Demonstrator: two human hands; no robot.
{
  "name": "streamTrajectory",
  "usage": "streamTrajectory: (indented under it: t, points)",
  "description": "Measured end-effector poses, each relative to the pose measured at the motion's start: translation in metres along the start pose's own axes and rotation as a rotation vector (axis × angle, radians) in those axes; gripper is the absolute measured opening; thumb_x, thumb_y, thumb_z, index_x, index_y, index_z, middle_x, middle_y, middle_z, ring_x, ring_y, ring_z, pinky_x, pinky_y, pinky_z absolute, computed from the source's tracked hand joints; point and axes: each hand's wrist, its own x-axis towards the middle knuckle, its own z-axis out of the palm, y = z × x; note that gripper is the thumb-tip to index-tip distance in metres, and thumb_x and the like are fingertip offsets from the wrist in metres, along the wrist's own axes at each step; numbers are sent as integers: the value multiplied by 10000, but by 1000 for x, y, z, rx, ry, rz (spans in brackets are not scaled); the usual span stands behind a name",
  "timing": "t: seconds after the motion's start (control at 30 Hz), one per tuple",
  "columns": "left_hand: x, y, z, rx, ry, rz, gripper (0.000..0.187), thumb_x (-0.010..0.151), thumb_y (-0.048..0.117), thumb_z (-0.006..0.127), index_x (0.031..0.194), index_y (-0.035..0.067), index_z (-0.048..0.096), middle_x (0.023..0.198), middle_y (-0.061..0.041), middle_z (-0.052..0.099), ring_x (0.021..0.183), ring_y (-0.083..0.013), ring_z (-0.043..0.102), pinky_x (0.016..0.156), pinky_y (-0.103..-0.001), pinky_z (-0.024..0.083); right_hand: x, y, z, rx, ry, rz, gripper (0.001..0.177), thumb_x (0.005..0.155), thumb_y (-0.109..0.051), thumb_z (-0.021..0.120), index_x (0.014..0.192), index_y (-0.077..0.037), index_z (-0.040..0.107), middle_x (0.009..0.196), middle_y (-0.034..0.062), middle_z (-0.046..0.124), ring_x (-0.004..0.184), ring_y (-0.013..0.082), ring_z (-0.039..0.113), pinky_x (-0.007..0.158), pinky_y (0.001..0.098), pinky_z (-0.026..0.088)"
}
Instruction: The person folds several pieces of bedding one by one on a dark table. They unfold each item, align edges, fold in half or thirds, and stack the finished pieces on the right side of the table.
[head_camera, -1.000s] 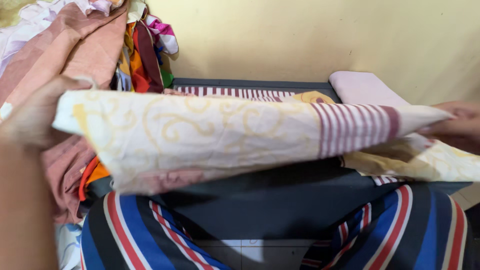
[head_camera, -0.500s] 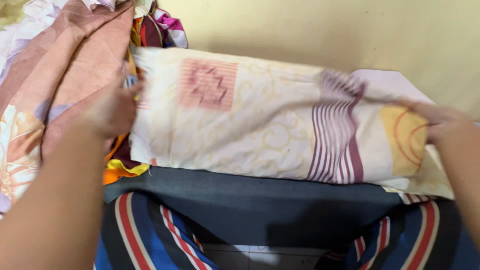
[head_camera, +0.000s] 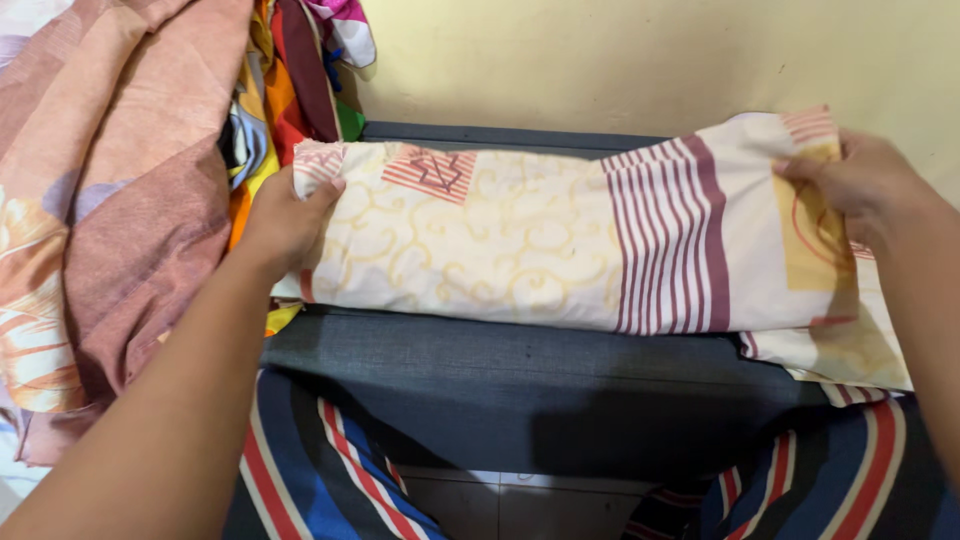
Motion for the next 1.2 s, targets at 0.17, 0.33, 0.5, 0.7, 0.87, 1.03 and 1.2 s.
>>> streamTrajectory:
  t: [0.17,0.33,0.5,0.7,0.87,1.03,1.2]
  points:
    - [3,0,1,510,408,511,650,866,230,799,1369,-42,491,1242,-307,577,1150,-460,550,958,-528,447,23,13,20,-455,205,-203,635,832,-78,817,1401,5,547,1198,244,672,1040,337,678,866,513,573]
    - [-5,28,39,579,473,813,534,911,192,747,1404,76,576,1407,-196,546,1334,-390,486,1117,-499,388,9,28,61,-878,233,-272,729,873,-378,740,1538,-229,482,1433,239,526,1306,478,453,1056,610,389]
    - [-14,58,120,699,68,1008,552,1001,409,553,1488,155,499,1556,-193,403,1438,-405,361,1166,-589,252,-31,23,124,-964,4,-805,633,1007,-639,400,1563,-340,455,1591,241,361,1475,488,309,1223,609,204]
    - [3,24,133,1121,-247,359,757,938,749,195,1606,392,208,1705,-117,11,1572,-366,-63,1211,-620,-82,-61,40,143,-1052,-210,-398,666,945,-690,292,1558,-433,324,1670,81,215,1501,559,35,1195,669,-1]
    - [41,-11,95,1110,-123,147,810,923,775,253,1620,370,173,1709,-84,0,1569,-361,-108,1198,-576,-142,-51,50,135,-1155,-24,-279,705,969,-715,289,1588,-376,302,1672,176,169,1486,601,-21,1180,685,-92]
    - [58,-30,87,1105,-89,148,797,937,765,259,1620,361,180,1714,-90,16,1573,-351,-60,1204,-580,-155,-42,55,136,-1072,-23,-119,717,955,-707,279,1598,-390,276,1686,162,152,1468,637,52,1179,686,-65]
    - [54,-24,88,1056,-60,152,783,916,745,330,1592,366,223,1692,-98,79,1556,-347,-10,1186,-586,-147,-37,56,137,-1081,-33,-113,716,960,-703,274,1605,-392,260,1685,157,158,1477,614,120,1188,684,-50]
